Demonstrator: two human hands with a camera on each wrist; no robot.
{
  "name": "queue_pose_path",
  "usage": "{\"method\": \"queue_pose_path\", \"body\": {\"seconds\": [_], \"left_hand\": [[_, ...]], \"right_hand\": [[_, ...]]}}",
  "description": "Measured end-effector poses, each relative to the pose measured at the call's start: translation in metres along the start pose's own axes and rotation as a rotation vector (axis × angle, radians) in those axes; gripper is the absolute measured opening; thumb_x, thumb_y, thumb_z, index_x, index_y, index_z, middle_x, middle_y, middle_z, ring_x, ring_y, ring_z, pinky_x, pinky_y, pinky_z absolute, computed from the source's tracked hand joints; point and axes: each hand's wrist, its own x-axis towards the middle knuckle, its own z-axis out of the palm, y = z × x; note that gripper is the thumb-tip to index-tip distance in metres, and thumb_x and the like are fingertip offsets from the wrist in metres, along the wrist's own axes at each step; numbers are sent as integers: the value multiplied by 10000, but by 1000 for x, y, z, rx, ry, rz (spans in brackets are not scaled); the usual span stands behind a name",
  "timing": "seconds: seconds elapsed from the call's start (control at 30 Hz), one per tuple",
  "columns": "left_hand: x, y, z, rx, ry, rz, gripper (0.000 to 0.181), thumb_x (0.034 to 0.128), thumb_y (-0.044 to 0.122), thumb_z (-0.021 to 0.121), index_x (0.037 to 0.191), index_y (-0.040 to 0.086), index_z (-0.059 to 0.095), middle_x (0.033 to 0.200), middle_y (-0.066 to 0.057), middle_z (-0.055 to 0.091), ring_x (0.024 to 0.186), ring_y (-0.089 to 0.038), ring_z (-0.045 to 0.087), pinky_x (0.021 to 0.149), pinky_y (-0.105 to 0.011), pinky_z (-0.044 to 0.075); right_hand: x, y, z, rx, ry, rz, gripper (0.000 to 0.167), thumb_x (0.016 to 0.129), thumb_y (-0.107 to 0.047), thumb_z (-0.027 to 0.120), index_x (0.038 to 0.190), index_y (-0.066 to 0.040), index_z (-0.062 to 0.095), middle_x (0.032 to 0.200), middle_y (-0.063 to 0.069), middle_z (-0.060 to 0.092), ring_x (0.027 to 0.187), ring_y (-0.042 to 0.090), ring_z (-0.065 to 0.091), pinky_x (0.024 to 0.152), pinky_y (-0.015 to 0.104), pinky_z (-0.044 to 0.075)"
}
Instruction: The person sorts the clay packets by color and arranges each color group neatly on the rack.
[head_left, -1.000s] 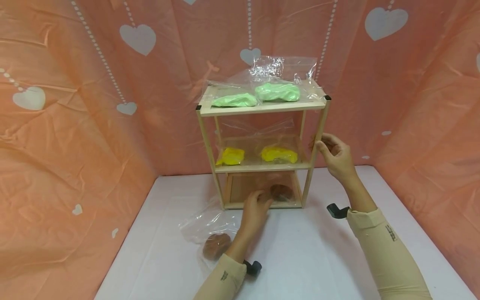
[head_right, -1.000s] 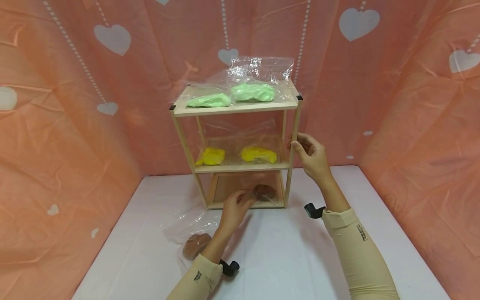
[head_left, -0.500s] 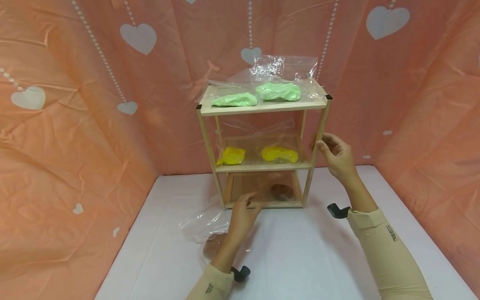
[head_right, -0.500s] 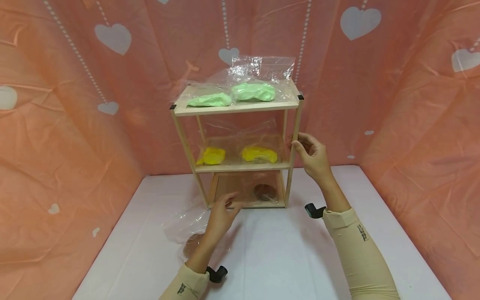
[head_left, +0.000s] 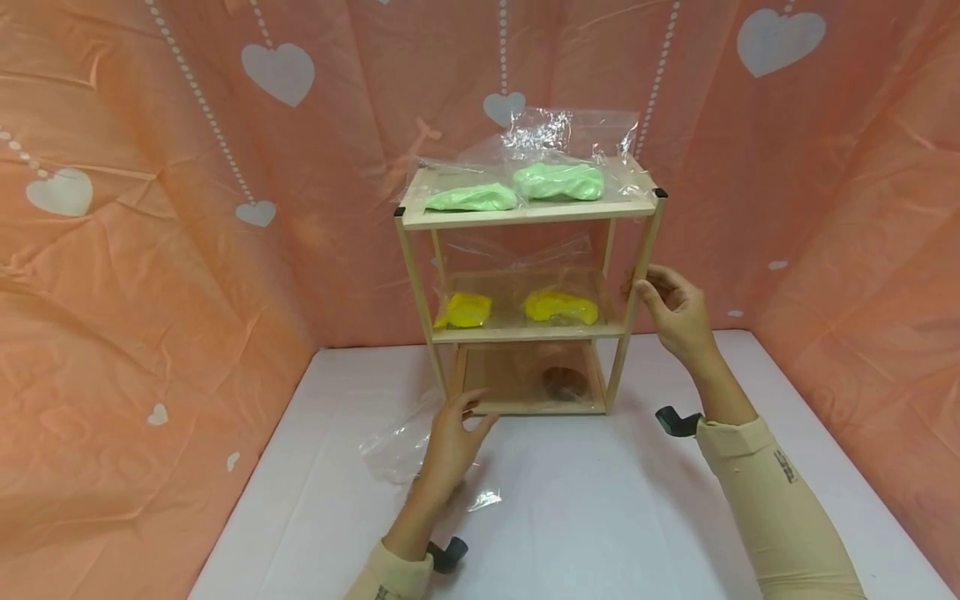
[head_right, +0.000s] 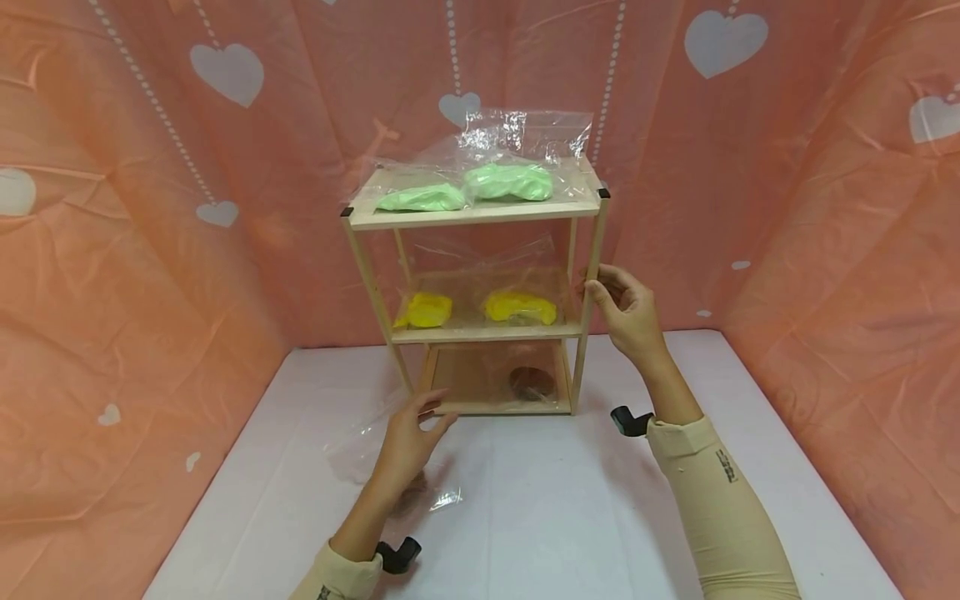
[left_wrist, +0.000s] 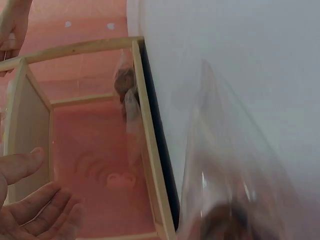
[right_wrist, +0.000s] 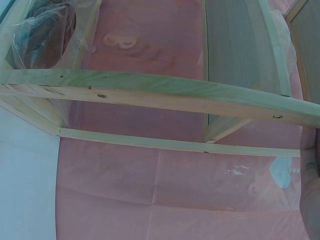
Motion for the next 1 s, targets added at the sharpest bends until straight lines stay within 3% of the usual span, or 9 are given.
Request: {"method": "queue_pose_path", "body": {"seconds": [0.3,0.53,0.8,1.0], "left_hand": [[-10,-14,-31,51,0,-29,396,978,101,800,1340,-15,687,1273,-207,708,1192,-383,681,1028,-519,578],[-23,-28,-55,105,16,-89,390,981,120,799,1337,-1,696,1265,-174,705,1154,-390,695,1004,-544,586],[-43,-34,-69,198,2,-131,369,972,185,812,1272,-6,711,1204,-185,693,1102,-354,687,950,-509,594],[-52,-35,-72,257,4,-154,416,942,251,843,1255,7,717,1182,-180,688,1040,-311,674,885,-468,573]], "right_hand": [[1,-1,1,10,-4,-15,246,1060,81,588,1211,275,584,969,10,780,926,108,723,924,193,576],[-1,0,1,8,-4,-5,270,1061,64,600,1223,278,575,971,5,780,934,106,723,932,198,576],[-2,0,1,32,8,12,268,1056,83,592,1224,290,566,976,11,784,932,105,732,939,199,577],[-1,0,1,35,6,8,253,1058,83,589,1225,272,584,990,14,783,948,110,727,940,200,575]]}}
